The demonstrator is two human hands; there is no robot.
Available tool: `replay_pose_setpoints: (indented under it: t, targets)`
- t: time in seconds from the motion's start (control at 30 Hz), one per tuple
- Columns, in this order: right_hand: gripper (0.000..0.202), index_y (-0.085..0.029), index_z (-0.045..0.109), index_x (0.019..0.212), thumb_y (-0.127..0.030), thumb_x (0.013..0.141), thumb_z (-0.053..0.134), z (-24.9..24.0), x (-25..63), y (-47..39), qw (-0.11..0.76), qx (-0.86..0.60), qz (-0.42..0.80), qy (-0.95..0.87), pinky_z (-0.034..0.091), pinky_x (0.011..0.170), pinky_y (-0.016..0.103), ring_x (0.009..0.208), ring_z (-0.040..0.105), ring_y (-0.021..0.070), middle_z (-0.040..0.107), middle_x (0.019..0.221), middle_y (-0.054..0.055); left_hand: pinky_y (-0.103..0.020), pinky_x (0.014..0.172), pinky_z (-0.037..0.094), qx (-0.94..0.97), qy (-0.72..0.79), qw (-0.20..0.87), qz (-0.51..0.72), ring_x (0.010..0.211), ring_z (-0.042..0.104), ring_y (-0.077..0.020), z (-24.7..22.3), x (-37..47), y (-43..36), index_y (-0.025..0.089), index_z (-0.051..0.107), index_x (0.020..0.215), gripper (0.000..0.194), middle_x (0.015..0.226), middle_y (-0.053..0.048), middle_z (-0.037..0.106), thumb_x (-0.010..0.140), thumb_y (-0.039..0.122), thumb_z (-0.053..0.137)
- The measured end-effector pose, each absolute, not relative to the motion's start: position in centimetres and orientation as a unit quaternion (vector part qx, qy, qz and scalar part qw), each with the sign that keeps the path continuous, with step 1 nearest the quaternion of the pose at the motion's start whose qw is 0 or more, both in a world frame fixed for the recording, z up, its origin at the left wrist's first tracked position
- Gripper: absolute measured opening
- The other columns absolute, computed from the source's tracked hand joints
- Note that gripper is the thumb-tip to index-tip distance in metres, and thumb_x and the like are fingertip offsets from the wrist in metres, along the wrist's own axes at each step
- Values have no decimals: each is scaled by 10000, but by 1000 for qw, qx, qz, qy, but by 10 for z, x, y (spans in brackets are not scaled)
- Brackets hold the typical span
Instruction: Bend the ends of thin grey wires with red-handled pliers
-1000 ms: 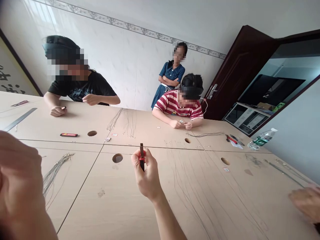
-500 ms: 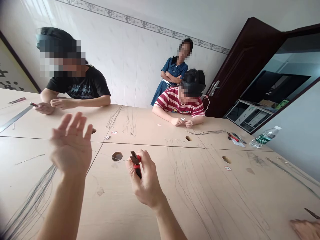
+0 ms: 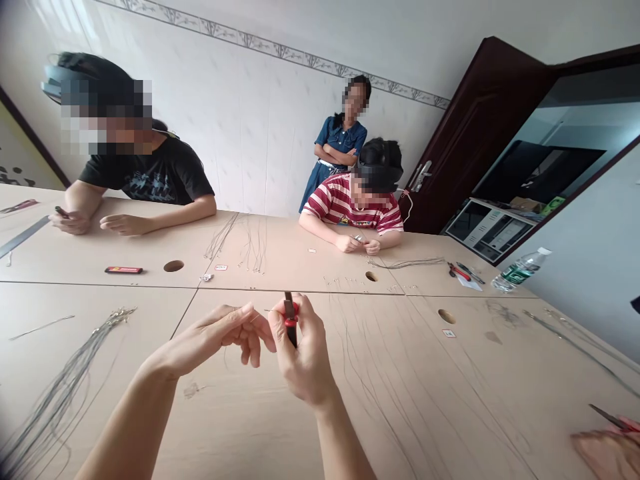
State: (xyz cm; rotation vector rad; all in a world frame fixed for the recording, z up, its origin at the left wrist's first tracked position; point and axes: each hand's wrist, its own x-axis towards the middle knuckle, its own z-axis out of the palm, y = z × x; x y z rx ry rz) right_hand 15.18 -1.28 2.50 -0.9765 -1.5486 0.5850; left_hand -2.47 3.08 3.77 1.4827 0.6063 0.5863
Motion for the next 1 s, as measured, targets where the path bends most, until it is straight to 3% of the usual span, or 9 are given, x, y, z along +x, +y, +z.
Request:
replay_pose_setpoints:
  t: [0.2,0.37,0.53,0.8,0.9,1.0]
  targets:
    - [165,-213,478,822,-265,978,494,25,157,-12,582,-438,223,-648,351,578,245,593,397,107,432,691,-42,-236,446,446,609,113,771,149,443,607,-137,29,-22,28,80,737,941,576,793,-169,754,993,521,370]
    - [182,-216,463,810,-272,983,481,25,157,-13,586,-438,219,-645,344,555,245,575,402,108,423,674,-43,-279,616,550,609,147,768,135,598,694,-174,29,-11,25,95,722,908,508,804,-151,754,976,512,441]
    - [181,-218,470,813,-285,980,490,23,159,-13,592,-450,210,-635,334,550,251,575,398,113,422,672,-41,-280,725,561,659,206,713,119,725,714,-178,29,-12,25,104,732,861,563,891,-148,757,965,565,427]
    - [188,-217,452,799,-288,966,500,18,157,-5,608,-456,234,-607,291,512,236,548,337,101,370,649,-54,-368,818,563,655,22,753,49,821,735,-252,43,-16,11,134,777,993,510,961,-167,767,993,484,406]
    - [189,-218,445,795,-284,963,500,15,155,-2,603,-461,246,-602,298,518,233,554,328,102,347,654,-57,-362,783,575,638,-36,761,109,812,739,-276,47,-18,0,157,801,919,485,891,-173,772,978,472,438]
    - [178,-218,448,805,-277,969,486,13,149,-1,594,-453,260,-612,321,536,233,564,342,104,358,662,-56,-298,570,582,556,-98,772,291,594,717,-231,50,-23,-10,213,806,862,476,675,-117,753,972,491,435]
